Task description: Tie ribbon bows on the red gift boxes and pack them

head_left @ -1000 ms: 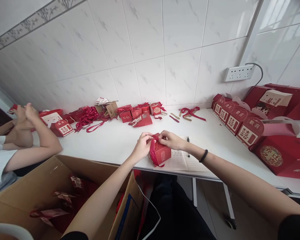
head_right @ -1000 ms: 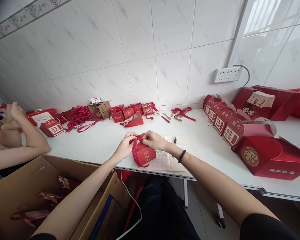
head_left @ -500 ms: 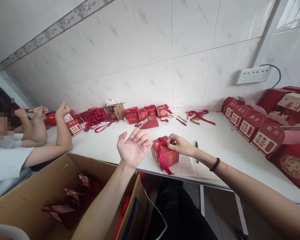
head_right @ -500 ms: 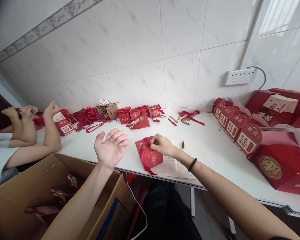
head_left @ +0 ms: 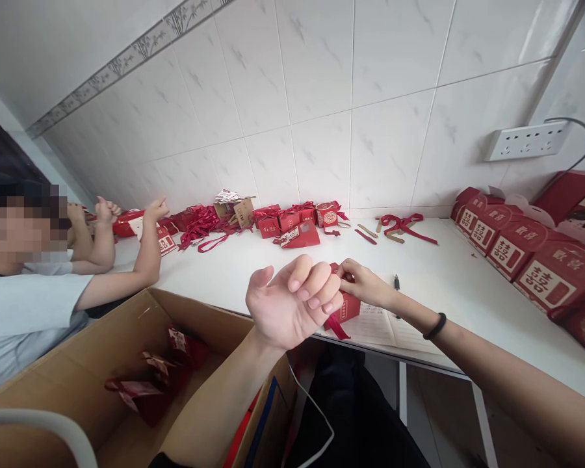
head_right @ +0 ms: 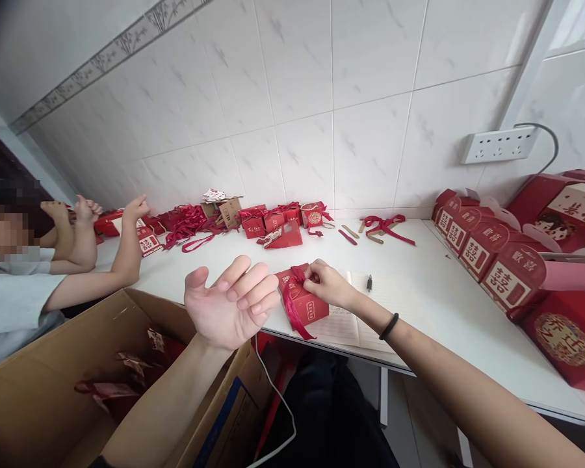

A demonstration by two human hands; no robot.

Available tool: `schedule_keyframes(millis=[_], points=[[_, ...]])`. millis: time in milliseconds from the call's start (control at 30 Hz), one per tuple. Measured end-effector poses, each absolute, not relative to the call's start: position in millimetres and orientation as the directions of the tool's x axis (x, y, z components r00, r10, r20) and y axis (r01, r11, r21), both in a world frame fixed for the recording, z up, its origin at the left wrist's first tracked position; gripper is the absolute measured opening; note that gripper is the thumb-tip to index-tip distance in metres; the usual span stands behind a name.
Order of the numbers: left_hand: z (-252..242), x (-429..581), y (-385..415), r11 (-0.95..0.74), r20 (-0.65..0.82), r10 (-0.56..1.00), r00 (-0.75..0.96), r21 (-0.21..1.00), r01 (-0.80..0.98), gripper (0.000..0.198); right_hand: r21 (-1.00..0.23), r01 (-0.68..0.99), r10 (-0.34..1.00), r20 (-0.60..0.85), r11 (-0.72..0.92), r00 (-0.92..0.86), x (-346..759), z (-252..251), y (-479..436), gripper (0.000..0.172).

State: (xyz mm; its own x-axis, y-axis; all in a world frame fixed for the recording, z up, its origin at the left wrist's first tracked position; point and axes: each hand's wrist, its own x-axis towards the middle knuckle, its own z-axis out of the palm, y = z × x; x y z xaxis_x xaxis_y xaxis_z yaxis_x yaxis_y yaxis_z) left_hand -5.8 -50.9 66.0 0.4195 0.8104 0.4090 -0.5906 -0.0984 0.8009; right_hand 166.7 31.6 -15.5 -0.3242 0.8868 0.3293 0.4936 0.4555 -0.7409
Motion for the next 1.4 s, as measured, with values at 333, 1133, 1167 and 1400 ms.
schedule_keyframes(millis=[333,1133,1167,1400], points=[[67.2,-1.0,-52.4,0.016,0.512,0.667,0.541,0.716,-0.698,0.048,-0.74,0.482,0.881,0.347,0.468,-0.323,166.8,-15.4,30.8,0.01],[15.3,4.5,17.3,-0.432,0.276,0.883,0.38,0.158,0.888,0.017,-0.728,0.445,0.85,0.396,0.522,-0.348,167.6,-26.5,34.9,0.025],[12.7,5.8,20.3,-0.418,0.282,0.886,0.368,0.143,0.897,0.018,-0.728,0.441,0.848,0.398,0.524,-0.351,167.8,-26.8,34.6,0.03],[13.1,8.0,18.5,-0.487,0.296,0.866,0.403,0.321,0.812,0.015,-0.9,0.324,0.929,0.187,0.293,-0.319,172.4,-22.8,36.9,0.049]])
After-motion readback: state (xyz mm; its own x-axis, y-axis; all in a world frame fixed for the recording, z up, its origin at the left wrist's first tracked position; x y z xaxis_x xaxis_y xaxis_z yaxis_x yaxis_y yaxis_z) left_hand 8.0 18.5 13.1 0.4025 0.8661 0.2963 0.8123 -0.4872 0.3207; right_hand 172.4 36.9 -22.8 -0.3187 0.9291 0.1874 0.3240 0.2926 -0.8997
